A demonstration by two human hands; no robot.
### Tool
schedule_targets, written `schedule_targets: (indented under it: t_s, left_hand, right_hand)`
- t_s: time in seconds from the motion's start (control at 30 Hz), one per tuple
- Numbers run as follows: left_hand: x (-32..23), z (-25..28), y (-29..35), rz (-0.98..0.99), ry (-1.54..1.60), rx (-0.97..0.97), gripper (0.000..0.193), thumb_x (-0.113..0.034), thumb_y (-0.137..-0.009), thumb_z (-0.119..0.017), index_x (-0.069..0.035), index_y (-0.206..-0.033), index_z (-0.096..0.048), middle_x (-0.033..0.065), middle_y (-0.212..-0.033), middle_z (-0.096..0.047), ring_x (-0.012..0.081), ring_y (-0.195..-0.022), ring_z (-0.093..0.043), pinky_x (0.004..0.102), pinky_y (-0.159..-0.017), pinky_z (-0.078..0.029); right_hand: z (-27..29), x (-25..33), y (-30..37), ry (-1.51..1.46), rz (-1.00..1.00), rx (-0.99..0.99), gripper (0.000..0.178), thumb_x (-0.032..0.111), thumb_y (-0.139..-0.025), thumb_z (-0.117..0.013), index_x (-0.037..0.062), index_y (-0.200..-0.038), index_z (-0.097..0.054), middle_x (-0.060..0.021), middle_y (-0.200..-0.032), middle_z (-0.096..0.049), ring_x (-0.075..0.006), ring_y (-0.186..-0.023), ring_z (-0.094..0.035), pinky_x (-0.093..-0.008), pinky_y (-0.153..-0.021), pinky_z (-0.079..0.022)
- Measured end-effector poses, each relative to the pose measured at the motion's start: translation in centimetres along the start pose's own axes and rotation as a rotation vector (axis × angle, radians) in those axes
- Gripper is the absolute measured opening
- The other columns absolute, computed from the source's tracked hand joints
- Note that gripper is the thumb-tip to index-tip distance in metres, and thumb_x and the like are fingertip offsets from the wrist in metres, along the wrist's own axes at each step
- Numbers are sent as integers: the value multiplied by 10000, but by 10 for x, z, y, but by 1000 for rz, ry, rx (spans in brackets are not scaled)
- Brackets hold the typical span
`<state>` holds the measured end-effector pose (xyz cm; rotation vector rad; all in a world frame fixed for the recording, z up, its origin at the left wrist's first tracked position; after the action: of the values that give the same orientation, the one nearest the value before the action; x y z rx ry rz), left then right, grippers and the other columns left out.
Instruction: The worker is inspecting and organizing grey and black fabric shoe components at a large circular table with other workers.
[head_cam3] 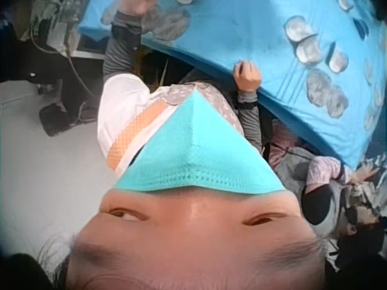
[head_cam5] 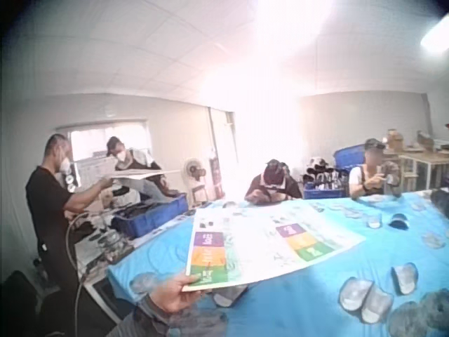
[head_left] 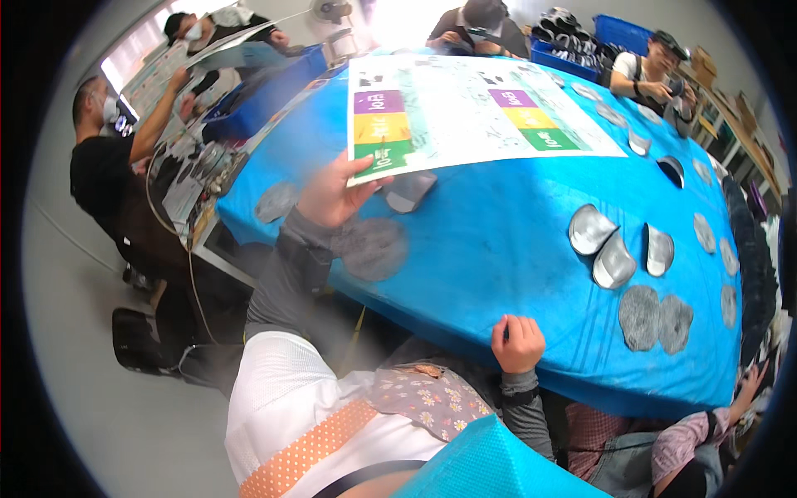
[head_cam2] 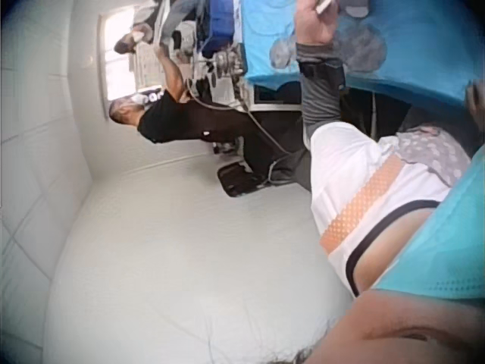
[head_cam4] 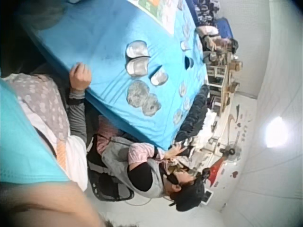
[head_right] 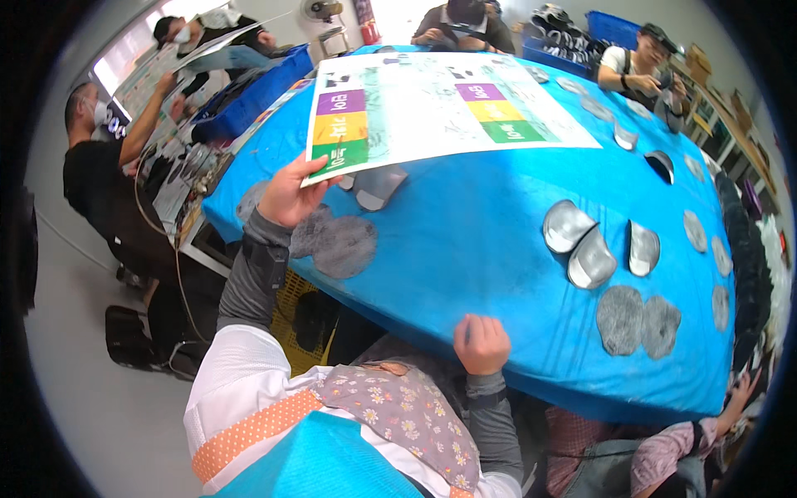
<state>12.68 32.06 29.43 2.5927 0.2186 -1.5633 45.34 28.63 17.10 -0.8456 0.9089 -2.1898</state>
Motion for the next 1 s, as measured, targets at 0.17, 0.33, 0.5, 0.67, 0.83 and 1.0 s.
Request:
schedule_targets:
  t_s: [0.17, 0.33, 0.5, 0.67, 0.83, 1.0]
  left_hand:
    - [6, 57, 50, -131, 63, -172, 309, -123, -930, -475, -27, -1214, -399, 107, -1012, -591, 171, -828, -642, 175, -575, -564]
    - [19, 108, 94, -261, 121, -319, 363, -135, -938, -466, -91, -1284, -367, 78, -1060, -577, 161, -843, -638, 175, -604, -564]
    - [45, 128, 116, -264, 132, -433, 365, -123, -939, -462, -120, -1292, -369, 75, -1089, -581, 170, -847, -642, 196, -600, -561]
    - [45, 123, 115, -307, 122, -449, 365, -114, -939, -457, -108, -1291, -362, 86, -1097, -576, 184, -834, -642, 196, -587, -555]
    - [-20, 160, 78, -414, 68, -418, 332, -102, -926, -474, -80, -1249, -400, 96, -1088, -564, 191, -830, -632, 186, -591, -551]
    - [-179, 263, -4, -598, -30, -474, 304, -69, -924, -459, 62, -1196, -427, 166, -1137, -558, 258, -994, -585, 274, -794, -527]
  right_hand:
    - [-4, 5, 3, -15, 24, 43, 105, 25, -729, -600, 51, -666, -520, -83, -590, -482, -251, -525, -484, -356, -454, -381]
    - [-7, 4, 4, -20, -22, 75, 56, 27, -743, -593, 44, -710, -551, -94, -648, -541, -264, -576, -527, -356, -501, -423]
    - [-7, 7, 2, -17, 8, 68, 56, 27, -742, -593, 45, -712, -548, -90, -639, -528, -263, -567, -513, -361, -491, -411]
    - [-9, 7, 2, -4, 15, 87, 61, 21, -741, -590, 43, -709, -543, -87, -622, -503, -264, -550, -488, -365, -476, -392]
    - [-11, 6, -1, 8, -4, 83, 69, 15, -741, -586, 42, -701, -537, -88, -619, -498, -265, -542, -482, -364, -469, -386]
    - [-12, 9, -1, 25, 8, 58, 73, 15, -743, -585, 43, -696, -537, -91, -616, -493, -268, -536, -481, -370, -465, -382]
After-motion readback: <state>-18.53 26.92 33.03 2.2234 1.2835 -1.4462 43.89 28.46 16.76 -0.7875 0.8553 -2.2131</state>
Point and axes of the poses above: each hand's wrist, its own y-axis away from the middle knuckle, its own z-axis out of the back of the hand, x = y × z, the point moved 8 cm from there along -y, towards the middle knuckle
